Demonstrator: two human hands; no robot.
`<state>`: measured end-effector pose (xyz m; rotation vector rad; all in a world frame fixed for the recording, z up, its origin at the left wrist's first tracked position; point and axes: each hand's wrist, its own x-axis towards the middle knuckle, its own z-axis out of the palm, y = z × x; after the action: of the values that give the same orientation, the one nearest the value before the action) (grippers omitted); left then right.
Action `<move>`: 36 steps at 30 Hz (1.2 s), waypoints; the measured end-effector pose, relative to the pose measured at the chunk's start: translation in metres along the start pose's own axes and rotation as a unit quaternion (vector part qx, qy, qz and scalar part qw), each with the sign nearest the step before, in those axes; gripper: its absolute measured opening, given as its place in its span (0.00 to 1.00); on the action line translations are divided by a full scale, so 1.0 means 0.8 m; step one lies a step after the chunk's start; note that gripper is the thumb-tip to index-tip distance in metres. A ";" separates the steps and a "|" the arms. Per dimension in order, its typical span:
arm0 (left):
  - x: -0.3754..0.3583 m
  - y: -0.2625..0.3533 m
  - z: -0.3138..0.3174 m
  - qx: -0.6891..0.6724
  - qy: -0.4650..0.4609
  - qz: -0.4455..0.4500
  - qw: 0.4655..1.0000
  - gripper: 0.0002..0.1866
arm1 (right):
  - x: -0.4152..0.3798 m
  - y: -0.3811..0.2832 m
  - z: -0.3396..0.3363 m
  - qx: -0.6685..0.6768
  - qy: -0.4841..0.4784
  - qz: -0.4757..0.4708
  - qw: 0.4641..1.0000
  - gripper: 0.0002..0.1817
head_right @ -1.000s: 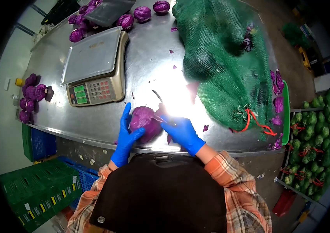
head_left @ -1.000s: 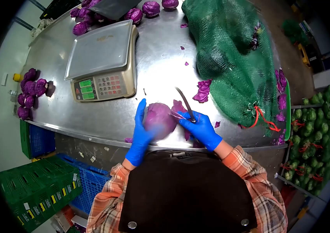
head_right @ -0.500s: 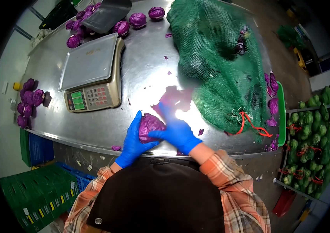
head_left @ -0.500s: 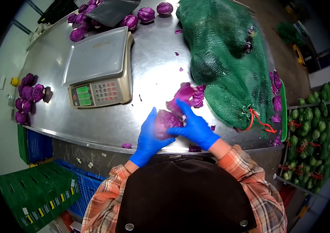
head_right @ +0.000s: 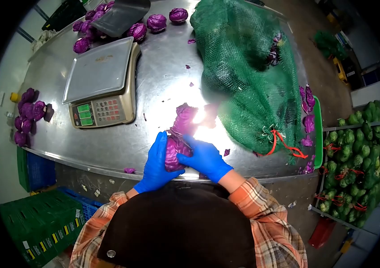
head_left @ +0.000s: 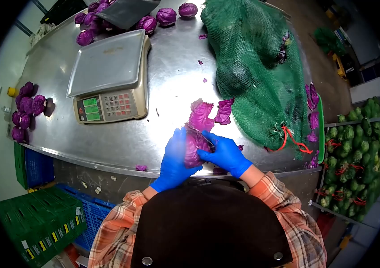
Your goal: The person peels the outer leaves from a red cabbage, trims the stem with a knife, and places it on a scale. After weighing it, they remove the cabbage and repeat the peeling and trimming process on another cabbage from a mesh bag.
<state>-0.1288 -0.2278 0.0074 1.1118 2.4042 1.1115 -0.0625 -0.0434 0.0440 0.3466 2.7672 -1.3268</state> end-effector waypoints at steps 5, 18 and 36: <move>0.006 0.001 -0.009 0.017 -0.034 0.022 0.999 0.62 | -0.020 0.014 -0.033 0.226 -0.040 0.216 0.949 0.14; -0.009 -0.084 0.018 -0.320 0.041 -0.060 0.945 0.59 | -0.040 0.042 -0.103 0.195 0.260 0.192 0.926 0.23; 0.032 -0.053 -0.043 -0.392 0.192 -0.080 0.896 0.52 | -0.002 0.047 -0.045 0.436 0.131 0.223 0.862 0.11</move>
<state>-0.1867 -0.2447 0.0012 0.4381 1.8749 2.1111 -0.0504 0.0066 0.0382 1.1797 1.8241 -2.3990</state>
